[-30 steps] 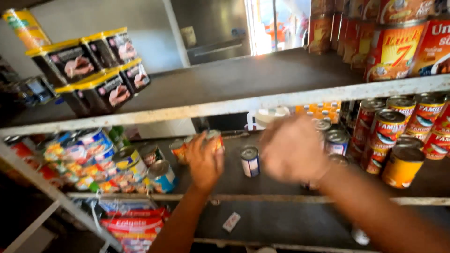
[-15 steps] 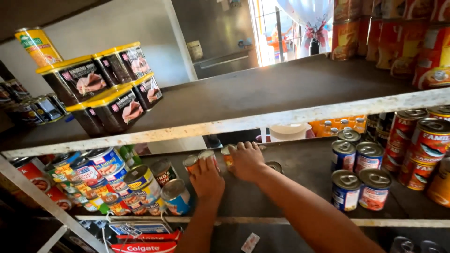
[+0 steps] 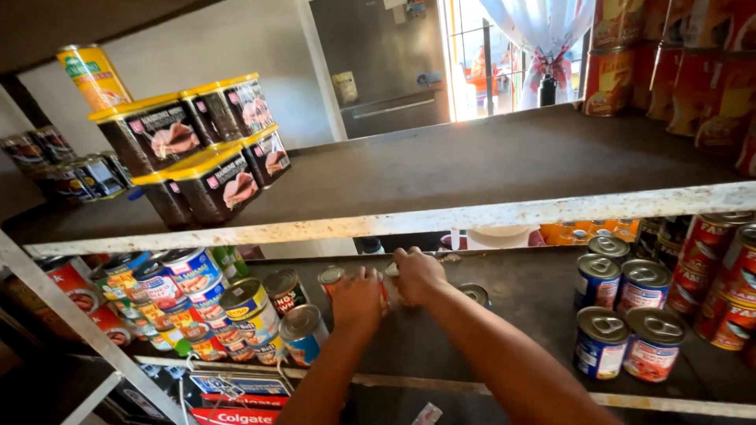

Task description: Organizing and stocking various canned goods on grocery store shelves and into a cardboard box.

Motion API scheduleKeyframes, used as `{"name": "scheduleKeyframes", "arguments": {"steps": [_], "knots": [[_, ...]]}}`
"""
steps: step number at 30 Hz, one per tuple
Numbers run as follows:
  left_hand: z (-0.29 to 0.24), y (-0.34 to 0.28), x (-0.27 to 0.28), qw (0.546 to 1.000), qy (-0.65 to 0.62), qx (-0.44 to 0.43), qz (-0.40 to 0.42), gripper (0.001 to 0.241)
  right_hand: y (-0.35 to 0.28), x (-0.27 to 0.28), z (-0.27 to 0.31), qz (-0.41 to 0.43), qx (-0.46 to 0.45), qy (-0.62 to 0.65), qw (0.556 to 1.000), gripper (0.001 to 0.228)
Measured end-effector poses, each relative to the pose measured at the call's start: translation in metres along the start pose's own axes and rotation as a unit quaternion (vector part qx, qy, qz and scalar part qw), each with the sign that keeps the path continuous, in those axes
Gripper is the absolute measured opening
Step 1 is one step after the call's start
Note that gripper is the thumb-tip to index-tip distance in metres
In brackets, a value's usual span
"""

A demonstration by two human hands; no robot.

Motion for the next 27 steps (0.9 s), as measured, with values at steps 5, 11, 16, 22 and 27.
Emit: {"name": "scheduleKeyframes", "arguments": {"steps": [5,11,16,22,27], "knots": [[-0.01,-0.038,0.016,0.999,-0.034,-0.014,0.0,0.026,-0.039,0.006,0.001,0.042,0.035,-0.001,0.999,0.076],[0.008,-0.076,0.01,0.959,-0.273,0.038,-0.068,0.044,-0.093,0.012,0.033,0.042,0.207,-0.023,0.977,0.054],[0.004,-0.101,0.035,0.874,-0.402,0.038,-0.27,0.085,-0.117,0.015,0.03,-0.002,0.158,0.043,0.987,0.068],[0.026,-0.096,-0.054,0.737,-0.622,0.244,-0.101,0.09,-0.135,-0.003,0.016,-0.007,0.048,0.07,0.996,0.085],[0.012,-0.125,-0.003,0.845,-0.481,0.085,-0.218,0.094,-0.173,0.03,0.014,-0.087,0.052,0.167,0.981,0.081]]}}
Point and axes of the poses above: each hand's wrist, its own y-axis towards the middle knuckle, its own x-axis out of the back of the hand, z = x × y, the point moved 10 cm from there along y, towards the middle knuckle
